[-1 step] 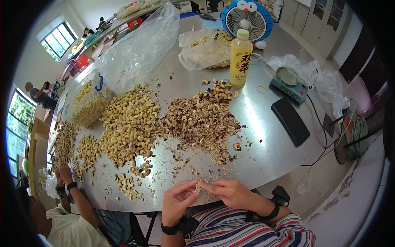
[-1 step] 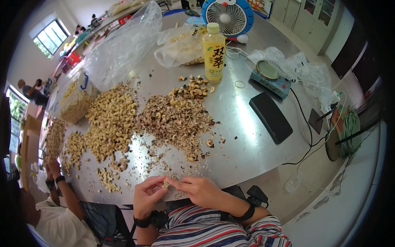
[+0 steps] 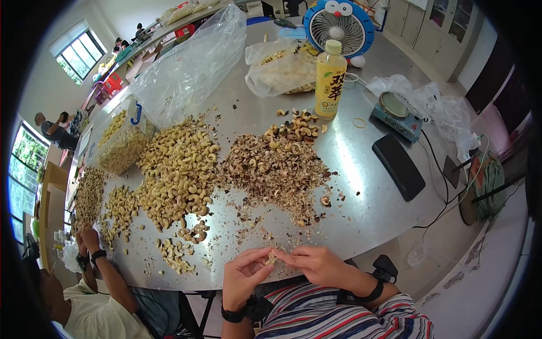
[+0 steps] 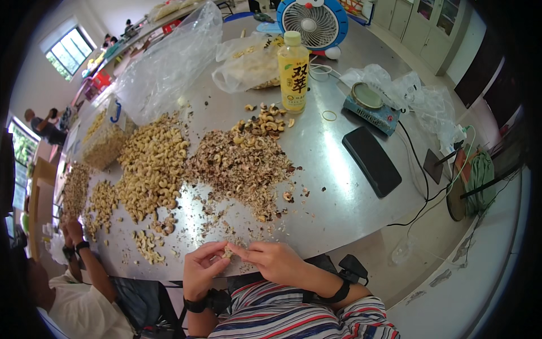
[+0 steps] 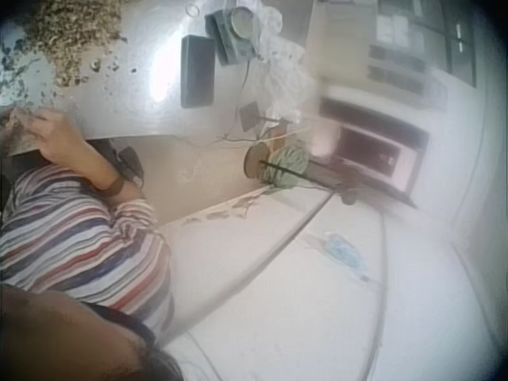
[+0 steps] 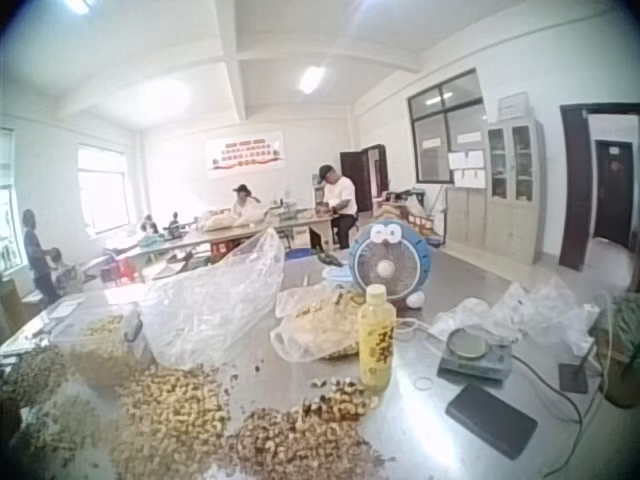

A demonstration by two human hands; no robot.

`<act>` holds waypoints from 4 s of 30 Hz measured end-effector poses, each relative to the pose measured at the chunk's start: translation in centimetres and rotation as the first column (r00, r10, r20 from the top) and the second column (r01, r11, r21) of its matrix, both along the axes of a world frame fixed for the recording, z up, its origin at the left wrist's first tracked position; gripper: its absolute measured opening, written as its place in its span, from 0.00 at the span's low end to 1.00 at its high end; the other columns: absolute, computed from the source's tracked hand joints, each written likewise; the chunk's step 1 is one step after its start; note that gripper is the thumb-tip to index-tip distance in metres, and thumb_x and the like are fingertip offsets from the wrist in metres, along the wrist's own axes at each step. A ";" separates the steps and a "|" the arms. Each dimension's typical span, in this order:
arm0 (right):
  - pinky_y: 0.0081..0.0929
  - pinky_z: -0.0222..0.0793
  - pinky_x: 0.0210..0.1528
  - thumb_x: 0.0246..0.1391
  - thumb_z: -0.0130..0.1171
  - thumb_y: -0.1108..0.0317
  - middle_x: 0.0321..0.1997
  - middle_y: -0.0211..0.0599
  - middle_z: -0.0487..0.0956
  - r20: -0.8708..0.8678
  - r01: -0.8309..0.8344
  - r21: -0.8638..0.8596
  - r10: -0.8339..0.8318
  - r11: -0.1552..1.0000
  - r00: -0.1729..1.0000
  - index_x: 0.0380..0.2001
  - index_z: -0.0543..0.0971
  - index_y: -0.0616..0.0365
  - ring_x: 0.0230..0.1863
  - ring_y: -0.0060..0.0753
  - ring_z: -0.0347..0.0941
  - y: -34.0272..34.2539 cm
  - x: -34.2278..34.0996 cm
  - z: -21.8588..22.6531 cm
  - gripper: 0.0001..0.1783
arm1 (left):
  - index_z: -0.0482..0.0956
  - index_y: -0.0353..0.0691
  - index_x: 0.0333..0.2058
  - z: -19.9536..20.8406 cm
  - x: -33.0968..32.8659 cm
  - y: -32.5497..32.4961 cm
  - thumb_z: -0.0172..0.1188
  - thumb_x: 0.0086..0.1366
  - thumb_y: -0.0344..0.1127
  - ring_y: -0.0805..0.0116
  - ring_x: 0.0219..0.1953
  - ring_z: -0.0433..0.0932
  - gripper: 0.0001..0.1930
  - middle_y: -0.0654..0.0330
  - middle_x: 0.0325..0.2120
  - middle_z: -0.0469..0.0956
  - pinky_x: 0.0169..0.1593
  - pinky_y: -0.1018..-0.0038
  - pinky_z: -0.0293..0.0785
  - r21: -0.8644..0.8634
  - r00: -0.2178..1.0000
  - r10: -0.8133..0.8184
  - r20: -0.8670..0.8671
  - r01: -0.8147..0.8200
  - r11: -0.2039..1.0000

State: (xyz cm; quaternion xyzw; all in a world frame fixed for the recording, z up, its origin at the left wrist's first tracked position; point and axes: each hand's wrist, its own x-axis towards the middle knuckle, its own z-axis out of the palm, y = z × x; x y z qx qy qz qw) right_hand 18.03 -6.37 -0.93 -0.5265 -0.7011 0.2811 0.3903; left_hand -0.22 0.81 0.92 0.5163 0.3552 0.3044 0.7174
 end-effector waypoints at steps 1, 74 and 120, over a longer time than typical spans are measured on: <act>0.26 0.71 0.30 0.44 0.53 0.80 0.26 0.36 0.72 0.007 -0.001 -0.010 0.001 1.000 1.000 0.52 0.70 0.47 0.26 0.34 0.72 0.0 0.0 0.0 0.29 | 0.74 0.29 0.43 0.0 0.0 0.0 0.59 0.50 0.15 0.76 0.37 0.71 0.19 0.57 0.40 0.71 0.41 0.84 0.71 0.010 1.000 -0.005 -0.007 0.005 1.000; 0.27 0.65 0.28 0.53 0.51 0.72 0.20 0.43 0.67 -0.278 -0.007 -0.116 -0.025 0.993 0.960 0.57 0.64 0.48 0.20 0.40 0.64 0.3 -0.5 -0.1 0.26 | 0.72 0.29 0.46 -0.3 0.2 -0.3 0.57 0.50 0.14 0.75 0.38 0.71 0.21 0.58 0.39 0.70 0.44 0.82 0.70 -0.050 0.999 0.048 -0.008 -0.048 0.998; 0.32 0.66 0.24 0.52 0.51 0.69 0.22 0.39 0.69 -0.069 -0.029 -0.003 0.028 1.000 0.997 0.60 0.59 0.47 0.21 0.41 0.68 -0.1 -0.8 -0.3 0.30 | 0.72 0.26 0.38 -1.3 0.5 -0.6 0.63 0.44 0.15 0.72 0.33 0.75 0.19 0.55 0.32 0.76 0.37 0.80 0.74 -0.027 0.984 0.172 0.050 -0.171 0.985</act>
